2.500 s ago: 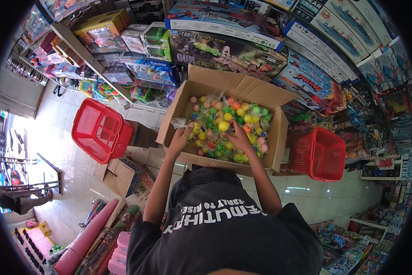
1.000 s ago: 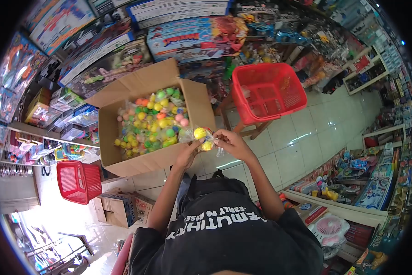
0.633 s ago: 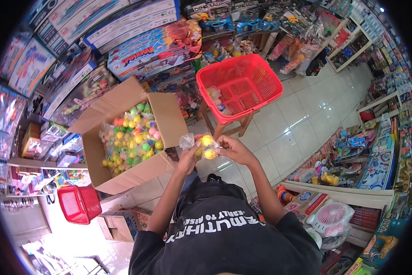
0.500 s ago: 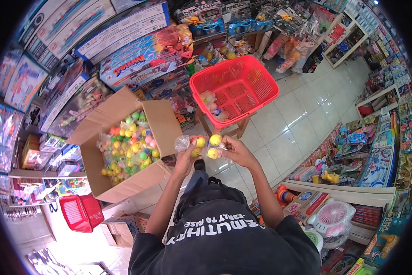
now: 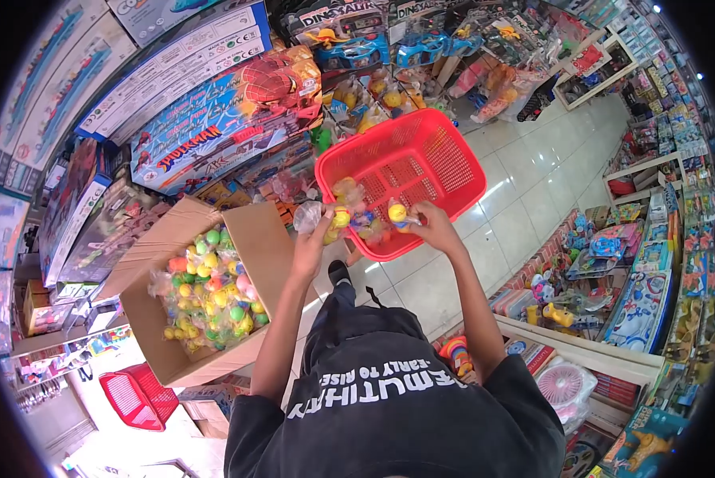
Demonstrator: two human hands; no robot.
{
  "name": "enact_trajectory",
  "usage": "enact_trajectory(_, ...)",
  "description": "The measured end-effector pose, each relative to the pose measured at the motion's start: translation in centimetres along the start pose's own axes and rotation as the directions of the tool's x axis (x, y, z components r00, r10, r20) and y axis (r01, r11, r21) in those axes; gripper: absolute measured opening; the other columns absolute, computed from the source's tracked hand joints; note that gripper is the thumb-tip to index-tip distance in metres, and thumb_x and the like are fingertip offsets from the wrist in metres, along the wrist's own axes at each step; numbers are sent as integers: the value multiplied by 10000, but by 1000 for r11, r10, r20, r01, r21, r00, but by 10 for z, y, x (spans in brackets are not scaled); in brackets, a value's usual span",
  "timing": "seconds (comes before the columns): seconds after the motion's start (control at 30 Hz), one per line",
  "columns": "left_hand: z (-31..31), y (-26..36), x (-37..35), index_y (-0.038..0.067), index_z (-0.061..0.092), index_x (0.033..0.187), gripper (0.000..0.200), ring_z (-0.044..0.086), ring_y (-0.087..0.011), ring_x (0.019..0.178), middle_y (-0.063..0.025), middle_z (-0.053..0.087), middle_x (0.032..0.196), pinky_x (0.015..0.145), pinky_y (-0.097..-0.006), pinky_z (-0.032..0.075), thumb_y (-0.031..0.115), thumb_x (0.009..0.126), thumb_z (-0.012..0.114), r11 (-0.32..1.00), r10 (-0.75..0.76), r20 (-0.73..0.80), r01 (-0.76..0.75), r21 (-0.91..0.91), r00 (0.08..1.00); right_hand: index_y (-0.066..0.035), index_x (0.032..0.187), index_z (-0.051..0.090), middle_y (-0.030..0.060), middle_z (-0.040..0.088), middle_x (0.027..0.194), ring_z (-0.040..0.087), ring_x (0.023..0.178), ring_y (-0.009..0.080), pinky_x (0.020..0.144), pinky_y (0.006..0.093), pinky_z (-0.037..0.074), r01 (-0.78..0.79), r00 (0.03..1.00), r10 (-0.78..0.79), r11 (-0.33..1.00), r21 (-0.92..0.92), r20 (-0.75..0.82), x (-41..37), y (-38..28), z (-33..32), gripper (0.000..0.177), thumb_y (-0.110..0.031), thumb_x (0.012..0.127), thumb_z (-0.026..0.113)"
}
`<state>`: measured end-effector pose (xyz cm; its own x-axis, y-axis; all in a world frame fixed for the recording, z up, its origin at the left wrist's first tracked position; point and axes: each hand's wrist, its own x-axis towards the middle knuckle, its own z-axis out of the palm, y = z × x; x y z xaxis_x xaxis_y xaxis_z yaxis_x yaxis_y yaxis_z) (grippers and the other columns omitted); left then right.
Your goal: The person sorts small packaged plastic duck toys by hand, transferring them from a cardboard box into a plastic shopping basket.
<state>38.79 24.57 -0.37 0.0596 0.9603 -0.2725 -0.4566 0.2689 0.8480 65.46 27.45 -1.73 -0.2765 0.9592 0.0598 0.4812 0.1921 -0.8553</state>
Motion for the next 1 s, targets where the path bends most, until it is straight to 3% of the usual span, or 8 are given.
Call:
enact_trajectory(0.07,0,5,16,40,543,1068,249,564,-131,929,-40,570,1002,752,-293,502,242,924,520,999,31,22,-30,-21,999,-9,723,454,77,518,714,514,660,195,631,291,420,-106,983,130,978,-178,129,20,30,-2,215,-14,639,652)
enact_trajectory(0.2,-10,1,40,37,545,1085,248,548,-112,929,-31,566,997,804,-263,451,224,924,523,1000,6,10,-6,-13,1000,-11,702,468,103,547,723,538,666,257,621,320,431,-71,954,147,957,-281,260,47,84,8,177,-3,631,630)
enact_trajectory(0.27,-9,3,45,40,550,1076,230,534,-97,926,-24,562,998,828,-247,412,210,923,527,1000,8,15,-8,-16,1000,-28,691,484,114,572,742,561,708,301,632,359,440,-15,919,193,889,-459,344,57,103,16,147,-13,636,620)
enact_trajectory(0.5,2,4,64,50,555,1049,209,506,-89,940,5,555,970,842,-253,395,211,917,540,999,-41,15,40,32,999,-69,693,551,122,565,702,574,725,309,625,412,446,273,779,99,836,-476,620,75,169,42,110,-107,640,639)
enact_trajectory(0.57,6,-8,71,50,555,1044,205,505,-89,939,5,554,963,837,-252,396,210,918,538,998,-3,-14,4,58,1000,-68,693,569,127,580,710,579,710,307,605,411,444,281,580,259,827,-488,772,81,168,46,127,-147,638,651)
enact_trajectory(0.67,21,-8,77,50,552,1038,197,506,-87,928,4,554,951,817,-252,401,206,918,536,994,29,-41,-24,109,999,-62,739,611,122,625,754,601,716,289,618,395,459,201,437,383,840,-503,814,82,172,60,168,-184,641,669)
enact_trajectory(0.87,51,-24,98,55,547,1041,188,516,-84,892,4,558,958,763,-247,417,192,912,544,999,-14,-86,18,47,996,-79,925,667,89,668,818,627,771,218,697,352,484,225,128,273,928,-296,953,94,190,67,263,-189,686,665)
enact_trajectory(1.0,63,-56,121,63,542,1033,199,560,-99,856,-6,571,947,724,-236,442,205,895,569,992,-111,-140,117,42,984,-153,1074,644,67,659,937,606,849,192,738,314,478,112,77,218,968,-226,973,104,193,50,395,-180,680,658)
